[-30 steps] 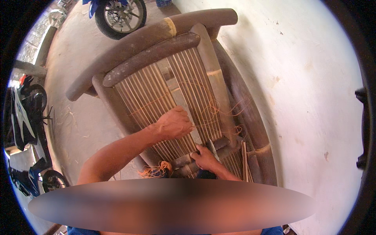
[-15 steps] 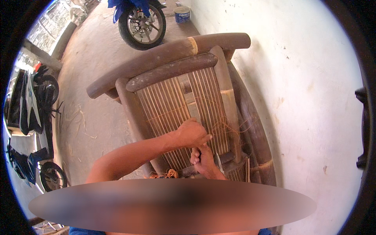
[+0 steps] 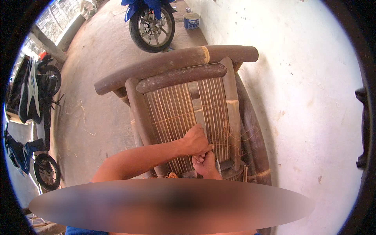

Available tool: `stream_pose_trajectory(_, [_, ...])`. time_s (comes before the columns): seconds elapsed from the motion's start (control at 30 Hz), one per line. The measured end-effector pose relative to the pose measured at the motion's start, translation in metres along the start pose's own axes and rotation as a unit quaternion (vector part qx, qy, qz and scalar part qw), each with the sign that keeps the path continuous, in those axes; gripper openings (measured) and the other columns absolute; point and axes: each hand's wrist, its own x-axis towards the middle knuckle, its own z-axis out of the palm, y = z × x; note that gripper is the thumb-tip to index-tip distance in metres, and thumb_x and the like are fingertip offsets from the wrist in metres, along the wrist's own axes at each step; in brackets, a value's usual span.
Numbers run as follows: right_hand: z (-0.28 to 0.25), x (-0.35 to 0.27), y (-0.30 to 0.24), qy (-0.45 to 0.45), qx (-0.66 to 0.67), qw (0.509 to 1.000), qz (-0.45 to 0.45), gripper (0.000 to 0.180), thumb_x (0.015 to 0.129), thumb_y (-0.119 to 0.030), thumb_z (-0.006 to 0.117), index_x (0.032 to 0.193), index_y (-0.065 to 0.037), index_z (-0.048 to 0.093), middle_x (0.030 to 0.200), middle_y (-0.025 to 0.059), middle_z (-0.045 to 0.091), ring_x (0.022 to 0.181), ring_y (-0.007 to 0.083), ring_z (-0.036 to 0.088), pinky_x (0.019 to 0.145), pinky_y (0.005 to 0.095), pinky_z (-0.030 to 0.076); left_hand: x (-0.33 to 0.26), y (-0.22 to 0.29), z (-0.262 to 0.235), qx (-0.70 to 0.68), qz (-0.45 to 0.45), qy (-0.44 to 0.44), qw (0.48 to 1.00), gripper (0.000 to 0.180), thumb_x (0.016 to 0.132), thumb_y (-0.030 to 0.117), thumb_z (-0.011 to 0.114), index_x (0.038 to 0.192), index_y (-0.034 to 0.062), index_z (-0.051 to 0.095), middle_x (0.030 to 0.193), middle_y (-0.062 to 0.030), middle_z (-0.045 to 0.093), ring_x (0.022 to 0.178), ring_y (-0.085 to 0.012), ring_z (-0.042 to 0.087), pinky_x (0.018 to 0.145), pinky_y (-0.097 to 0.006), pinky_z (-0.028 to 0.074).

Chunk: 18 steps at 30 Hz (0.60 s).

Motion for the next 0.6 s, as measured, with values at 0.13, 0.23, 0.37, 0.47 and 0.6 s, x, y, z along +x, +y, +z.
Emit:
stream_pose_trajectory(0.13, [0.000, -0.003, -0.002, -0.015, 0.035, 0.999, 0.026, 0.034, 0.109, -0.035, 0.050, 0.080, -0.018, 0.056, 0.063, -0.0072, 0.051, 0.052, 0.0086, 0.049, 0.051, 0.0269, 0.037, -0.003, -0.001, 0.005, 0.026, 0.016, 0.015, 0.999, 0.047, 0.104, 0.050, 0.053, 0.079, 0.0200, 0.079, 0.075, -0.0064, 0.073, 0.079, -0.0295, 0.068, 0.082, -0.047, 0.042])
stream_pose_trajectory(0.23, [0.001, -0.002, -0.002, 0.014, 0.047, 0.999, 0.006, 0.034, 0.109, -0.036, 0.051, 0.081, -0.018, 0.056, 0.064, -0.0075, 0.051, 0.053, 0.0098, 0.049, 0.052, 0.0270, 0.039, -0.003, 0.000, 0.006, 0.011, 0.014, 0.019, 1.000, 0.047, 0.105, 0.044, 0.053, 0.074, 0.0193, 0.078, 0.073, -0.0039, 0.073, 0.079, -0.0269, 0.066, 0.085, -0.043, 0.039])
stream_pose_trajectory(0.37, [-0.006, -0.003, -0.005, 0.070, -0.044, 0.996, 0.045, 0.032, 0.109, -0.036, 0.052, 0.085, -0.015, 0.057, 0.061, -0.0055, 0.052, 0.050, 0.0145, 0.051, 0.050, 0.0316, 0.043, -0.003, -0.002, 0.010, 0.013, 0.023, 0.024, 0.999, 0.046, 0.102, 0.041, 0.057, 0.069, 0.0158, 0.077, 0.072, -0.0050, 0.073, 0.079, -0.0256, 0.062, 0.088, -0.043, 0.038])
stream_pose_trajectory(0.47, [-0.012, -0.014, -0.010, 0.108, -0.612, 0.782, -0.050, 0.033, 0.107, -0.038, 0.056, 0.091, -0.010, 0.060, 0.059, 0.0029, 0.059, 0.046, 0.0251, 0.055, 0.048, 0.0409, 0.047, -0.003, -0.010, 0.017, -0.014, 0.040, 0.017, 0.999, 0.037, 0.096, 0.039, 0.064, 0.072, 0.0143, 0.078, 0.074, -0.0061, 0.073, 0.083, -0.0250, 0.064, 0.092, -0.042, 0.040])
stream_pose_trajectory(0.6, [0.000, -0.056, -0.020, 0.115, -0.911, 0.295, -0.264, 0.032, 0.104, -0.034, 0.062, 0.094, -0.003, 0.063, 0.059, 0.0131, 0.063, 0.045, 0.0362, 0.055, 0.049, 0.0485, 0.049, -0.008, -0.022, 0.024, -0.043, 0.077, 0.121, 0.989, 0.028, 0.093, 0.037, 0.069, 0.078, 0.0138, 0.075, 0.076, -0.0060, 0.071, 0.090, -0.0262, 0.066, 0.090, -0.041, 0.044])
